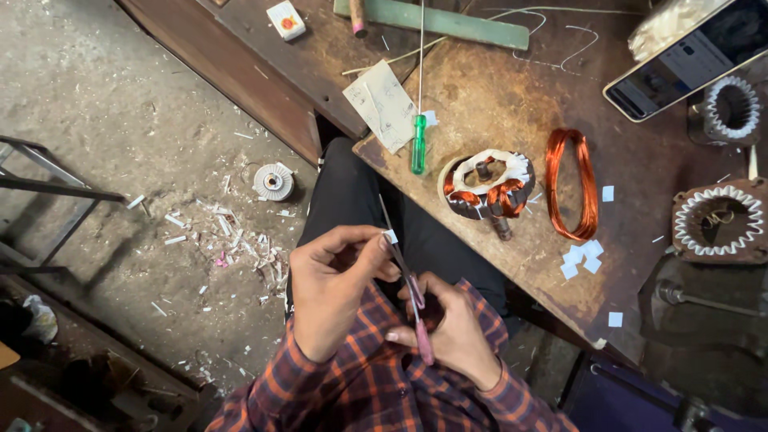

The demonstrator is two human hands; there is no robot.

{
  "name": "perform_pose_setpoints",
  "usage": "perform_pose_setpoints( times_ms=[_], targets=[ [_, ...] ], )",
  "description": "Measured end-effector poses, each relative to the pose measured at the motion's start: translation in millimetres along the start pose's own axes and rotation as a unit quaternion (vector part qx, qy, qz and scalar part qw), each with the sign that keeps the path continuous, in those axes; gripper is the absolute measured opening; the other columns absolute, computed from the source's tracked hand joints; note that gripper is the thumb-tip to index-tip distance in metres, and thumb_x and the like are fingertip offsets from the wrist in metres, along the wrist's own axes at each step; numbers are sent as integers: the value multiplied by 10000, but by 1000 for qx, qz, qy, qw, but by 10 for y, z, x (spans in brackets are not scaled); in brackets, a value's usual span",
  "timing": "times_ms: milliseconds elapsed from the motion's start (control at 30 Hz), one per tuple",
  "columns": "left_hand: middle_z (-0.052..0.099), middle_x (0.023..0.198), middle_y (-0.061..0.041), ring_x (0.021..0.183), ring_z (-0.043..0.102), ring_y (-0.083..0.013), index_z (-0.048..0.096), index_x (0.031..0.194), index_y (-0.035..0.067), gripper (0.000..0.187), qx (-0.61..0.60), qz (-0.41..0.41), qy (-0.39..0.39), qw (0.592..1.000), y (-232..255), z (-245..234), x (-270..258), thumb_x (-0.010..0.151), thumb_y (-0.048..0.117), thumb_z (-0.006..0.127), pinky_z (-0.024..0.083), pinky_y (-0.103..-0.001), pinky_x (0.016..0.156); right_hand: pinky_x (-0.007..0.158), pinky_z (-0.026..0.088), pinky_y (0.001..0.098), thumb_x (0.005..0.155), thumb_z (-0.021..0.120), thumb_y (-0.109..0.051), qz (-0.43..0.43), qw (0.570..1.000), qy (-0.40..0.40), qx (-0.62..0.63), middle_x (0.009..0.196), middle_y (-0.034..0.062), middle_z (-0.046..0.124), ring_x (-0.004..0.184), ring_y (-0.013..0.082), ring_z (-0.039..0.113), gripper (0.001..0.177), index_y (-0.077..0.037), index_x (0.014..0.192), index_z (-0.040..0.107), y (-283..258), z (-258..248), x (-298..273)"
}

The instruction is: The person winds copper wire around a stator core, securing the wire with small white tape pieces. They use scissors to cut the tape and continue winding the wire around the core.

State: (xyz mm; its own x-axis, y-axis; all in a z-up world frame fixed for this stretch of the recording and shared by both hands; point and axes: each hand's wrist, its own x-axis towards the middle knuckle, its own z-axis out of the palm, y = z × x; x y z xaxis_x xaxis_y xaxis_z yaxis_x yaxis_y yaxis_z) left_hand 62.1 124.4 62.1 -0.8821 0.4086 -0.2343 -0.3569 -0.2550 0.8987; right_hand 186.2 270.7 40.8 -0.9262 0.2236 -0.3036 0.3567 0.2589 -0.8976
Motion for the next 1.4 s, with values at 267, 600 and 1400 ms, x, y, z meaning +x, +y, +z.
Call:
perform_pose_setpoints(
  times_ms=[267,600,1400],
  targets=[
    [756,804,-96,664,731,-125,744,1003,-86,150,3,-18,-16,1000,-59,37,-41,922,40,739,603,-249,632,536,420,222,661,971,-229,6,999,15,30,680,-60,588,613,29,495,411,-65,796,619,100,-33,-18],
    [761,794,-94,669,732,-121,750,997,-79,141,17,-31,-28,999,-131,38,-81,915,36,749,601,-245,637,540,415,218,704,944,-175,-1,1000,19,17,671,-28,620,618,30,496,349,-33,776,634,127,-69,-43],
    [726,672,-38,537,594,-49,794,942,-68,162,159,-92,-105,977,-163,542,-152,865,73,771,447,-193,484,901,505,463,821,713,-105,-180,923,-61,-334,1018,116,699,954,324,663,305,-58,1123,722,-241,-622,-431]
  ],
)
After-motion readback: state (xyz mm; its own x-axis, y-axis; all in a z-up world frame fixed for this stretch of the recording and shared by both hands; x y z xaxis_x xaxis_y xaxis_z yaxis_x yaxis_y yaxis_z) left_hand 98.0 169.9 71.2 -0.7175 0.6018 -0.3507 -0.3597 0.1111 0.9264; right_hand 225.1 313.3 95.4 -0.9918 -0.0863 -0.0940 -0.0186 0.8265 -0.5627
